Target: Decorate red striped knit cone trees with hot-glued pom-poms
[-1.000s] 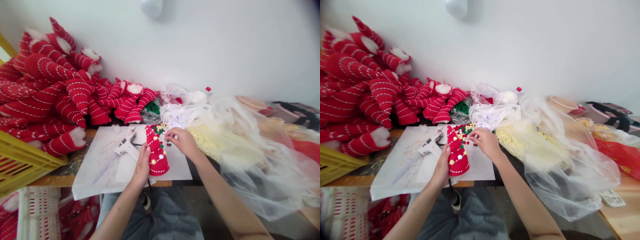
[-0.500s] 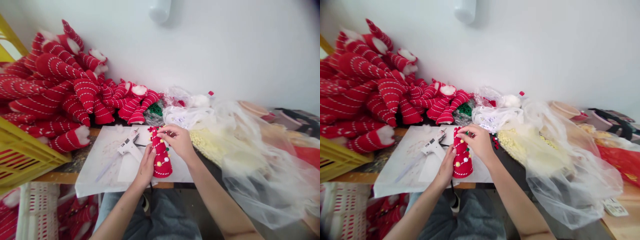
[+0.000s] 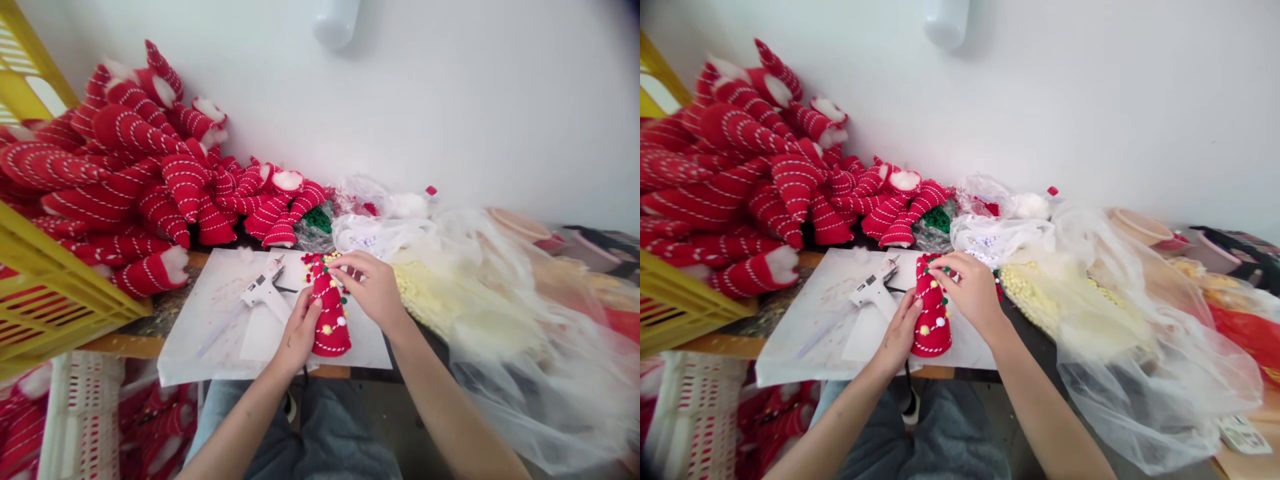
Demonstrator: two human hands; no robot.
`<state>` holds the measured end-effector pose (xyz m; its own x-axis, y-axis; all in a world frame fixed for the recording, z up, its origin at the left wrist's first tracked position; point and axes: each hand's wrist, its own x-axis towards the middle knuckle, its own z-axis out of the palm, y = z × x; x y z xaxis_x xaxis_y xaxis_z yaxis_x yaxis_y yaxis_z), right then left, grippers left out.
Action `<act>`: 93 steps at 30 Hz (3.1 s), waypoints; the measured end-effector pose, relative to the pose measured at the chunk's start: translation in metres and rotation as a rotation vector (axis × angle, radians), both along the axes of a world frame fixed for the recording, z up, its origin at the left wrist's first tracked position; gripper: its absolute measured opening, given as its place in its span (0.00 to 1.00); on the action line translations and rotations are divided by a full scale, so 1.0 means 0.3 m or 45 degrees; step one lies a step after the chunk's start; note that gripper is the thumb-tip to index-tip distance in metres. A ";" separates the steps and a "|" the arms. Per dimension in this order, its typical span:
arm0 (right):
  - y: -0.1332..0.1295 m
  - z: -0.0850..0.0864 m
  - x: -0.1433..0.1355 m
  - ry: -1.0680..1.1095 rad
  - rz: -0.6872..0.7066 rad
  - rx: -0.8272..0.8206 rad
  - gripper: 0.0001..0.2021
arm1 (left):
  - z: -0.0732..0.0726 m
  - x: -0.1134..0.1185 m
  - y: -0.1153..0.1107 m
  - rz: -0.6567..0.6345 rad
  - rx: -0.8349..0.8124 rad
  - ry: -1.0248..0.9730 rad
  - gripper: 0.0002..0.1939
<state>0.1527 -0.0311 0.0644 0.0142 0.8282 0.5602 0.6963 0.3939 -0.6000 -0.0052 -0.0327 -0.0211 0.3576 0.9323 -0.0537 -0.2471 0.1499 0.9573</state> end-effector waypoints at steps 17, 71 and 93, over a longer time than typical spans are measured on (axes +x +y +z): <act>0.003 -0.017 0.025 -0.421 -0.006 0.187 0.06 | -0.025 0.005 0.009 -0.015 0.123 0.136 0.30; -0.109 -0.047 0.079 -0.006 -0.049 -0.087 0.02 | -0.026 0.002 -0.001 -0.074 0.306 0.060 0.31; -0.097 -0.054 0.064 -0.163 -0.034 0.119 0.07 | -0.033 0.004 -0.005 -0.076 0.246 0.094 0.32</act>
